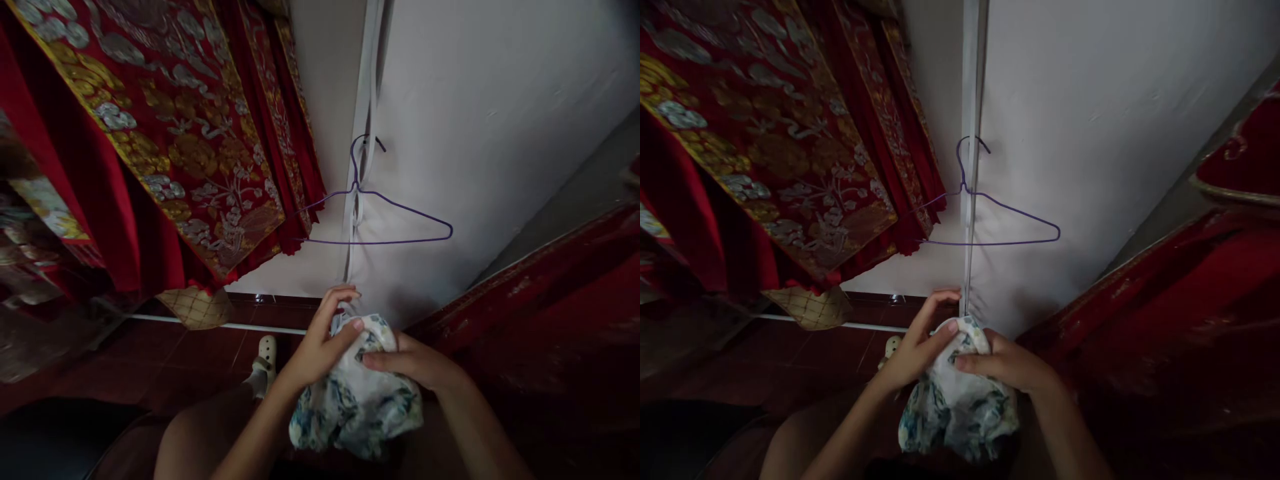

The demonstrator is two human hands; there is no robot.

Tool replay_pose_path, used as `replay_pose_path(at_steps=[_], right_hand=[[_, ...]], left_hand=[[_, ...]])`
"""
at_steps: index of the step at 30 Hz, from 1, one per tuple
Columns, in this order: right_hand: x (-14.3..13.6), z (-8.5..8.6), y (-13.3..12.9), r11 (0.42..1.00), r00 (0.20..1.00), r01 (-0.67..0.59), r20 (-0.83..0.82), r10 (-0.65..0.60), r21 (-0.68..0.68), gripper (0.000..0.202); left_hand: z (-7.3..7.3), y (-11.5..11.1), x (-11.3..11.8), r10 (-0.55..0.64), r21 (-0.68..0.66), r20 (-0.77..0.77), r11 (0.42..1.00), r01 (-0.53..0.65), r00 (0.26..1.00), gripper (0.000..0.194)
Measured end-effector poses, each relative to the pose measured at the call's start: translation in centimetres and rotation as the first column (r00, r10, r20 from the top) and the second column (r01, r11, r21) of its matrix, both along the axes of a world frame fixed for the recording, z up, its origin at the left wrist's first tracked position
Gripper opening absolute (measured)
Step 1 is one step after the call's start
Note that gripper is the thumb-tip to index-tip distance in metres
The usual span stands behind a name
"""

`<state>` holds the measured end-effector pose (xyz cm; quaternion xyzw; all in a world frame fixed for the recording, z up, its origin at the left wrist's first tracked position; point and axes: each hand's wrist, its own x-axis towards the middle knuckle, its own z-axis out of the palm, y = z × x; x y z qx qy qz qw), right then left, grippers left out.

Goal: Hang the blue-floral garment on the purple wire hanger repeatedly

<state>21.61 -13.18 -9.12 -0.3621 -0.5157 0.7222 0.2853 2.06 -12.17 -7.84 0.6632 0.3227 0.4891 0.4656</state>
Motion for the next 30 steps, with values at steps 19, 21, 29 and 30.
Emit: replay_pose_path(at_steps=[19, 21, 29, 30], right_hand=[[-2.6, 11.1, 4.1, 0.726, 0.982, 0.063, 0.085, -0.166, 0.684, 0.025], [-2.1, 11.2, 4.2, 0.696, 0.980, 0.032, 0.113, -0.162, 0.718, 0.028], [2.5, 7.6, 10.7, 0.450, 0.738, 0.409, 0.002, -0.674, 0.794, 0.022], [2.5, 6.8, 11.6, 0.431, 0.714, 0.417, 0.005, -0.700, 0.800, 0.018]], left_hand=[[-2.0, -2.8, -2.3, -0.108, -0.063, -0.100, 0.993, 0.102, 0.989, 0.053], [-2.1, -2.6, -2.0, -0.126, -0.029, -0.188, 0.992, 0.123, 0.974, 0.021], [-1.8, -1.9, -7.1, 0.108, 0.139, -0.658, 0.990, -0.021, 0.746, 0.033], [-1.1, -1.5, -8.0, 0.196, 0.219, -0.691, 0.974, -0.056, 0.695, 0.035]])
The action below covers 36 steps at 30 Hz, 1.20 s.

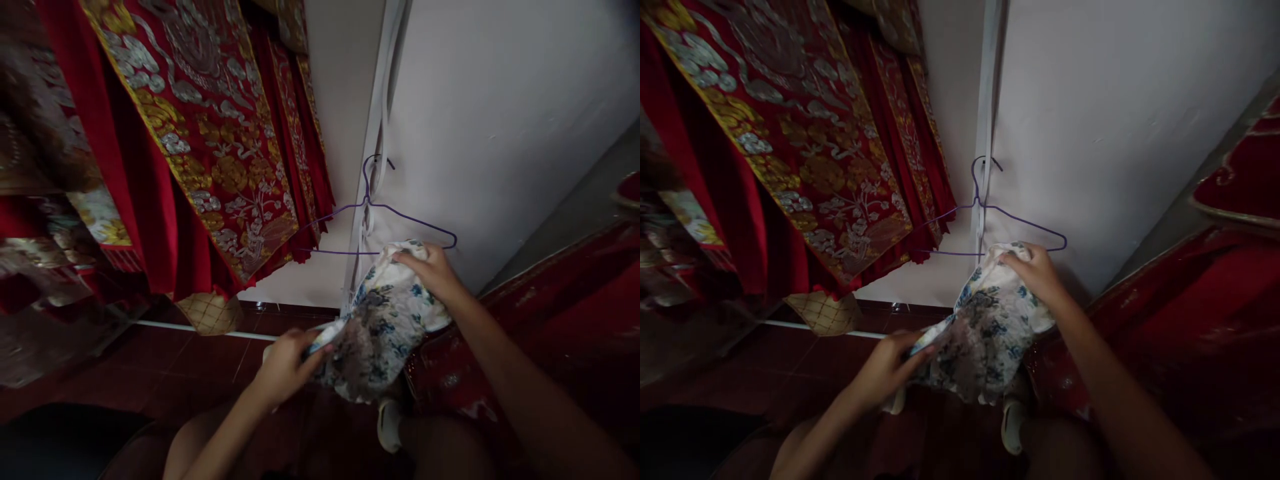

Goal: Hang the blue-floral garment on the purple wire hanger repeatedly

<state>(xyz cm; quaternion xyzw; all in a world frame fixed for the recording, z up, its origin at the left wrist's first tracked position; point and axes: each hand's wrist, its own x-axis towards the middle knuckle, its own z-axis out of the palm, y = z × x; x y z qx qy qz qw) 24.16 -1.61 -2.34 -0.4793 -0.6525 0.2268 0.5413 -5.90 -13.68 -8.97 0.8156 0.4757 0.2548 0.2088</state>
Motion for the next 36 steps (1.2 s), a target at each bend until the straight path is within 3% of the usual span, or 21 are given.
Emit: replay_pose_path(at_steps=[3, 6, 9, 12, 16, 21, 31, 36], right_hand=[[-0.4, -2.2, 1.6, 0.998, 0.990, 0.052, 0.127, -0.056, 0.034, 0.024], [-0.6, -3.1, 1.7, 0.990, 0.942, 0.127, 0.304, -0.140, 0.062, 0.032], [0.0, -3.0, 0.7, 0.975, 0.909, 0.208, 0.354, -0.221, 0.075, 0.037], [0.7, -2.4, -0.8, 0.978, 0.940, 0.199, 0.269, -0.209, 0.063, 0.038], [0.9, -1.4, -2.5, 0.978, 0.970, 0.208, 0.120, -0.211, 0.035, 0.037], [0.8, -0.5, -3.3, 0.984, 0.982, 0.176, 0.073, -0.177, 0.017, 0.038], [0.2, -1.4, -2.3, 0.983, 0.980, 0.180, 0.083, -0.182, 0.037, 0.036], [-0.4, -1.4, -2.7, 0.984, 0.984, 0.175, 0.037, -0.175, 0.015, 0.035]], left_hand=[[2.3, 1.5, -1.8, 0.117, 0.179, -0.259, 0.981, -0.071, 0.959, 0.042], [3.7, 3.1, -2.3, 0.214, 0.203, -0.495, 0.971, -0.128, 0.842, 0.039], [4.0, 4.3, -2.5, 0.278, 0.241, -0.554, 0.956, -0.169, 0.785, 0.030], [4.0, 5.5, -2.8, 0.346, 0.278, -0.398, 0.928, -0.247, 0.850, 0.024], [4.3, 7.0, -2.5, 0.296, 0.227, -0.019, 0.931, -0.284, 0.955, 0.025], [5.3, 7.2, -1.0, 0.355, 0.231, 0.292, 0.875, -0.425, 0.888, 0.031], [6.5, 3.2, -2.8, 0.372, 0.241, 0.299, 0.861, -0.447, 0.878, 0.017], [7.5, 4.7, -2.1, 0.370, 0.280, 0.371, 0.830, -0.483, 0.852, 0.014]])
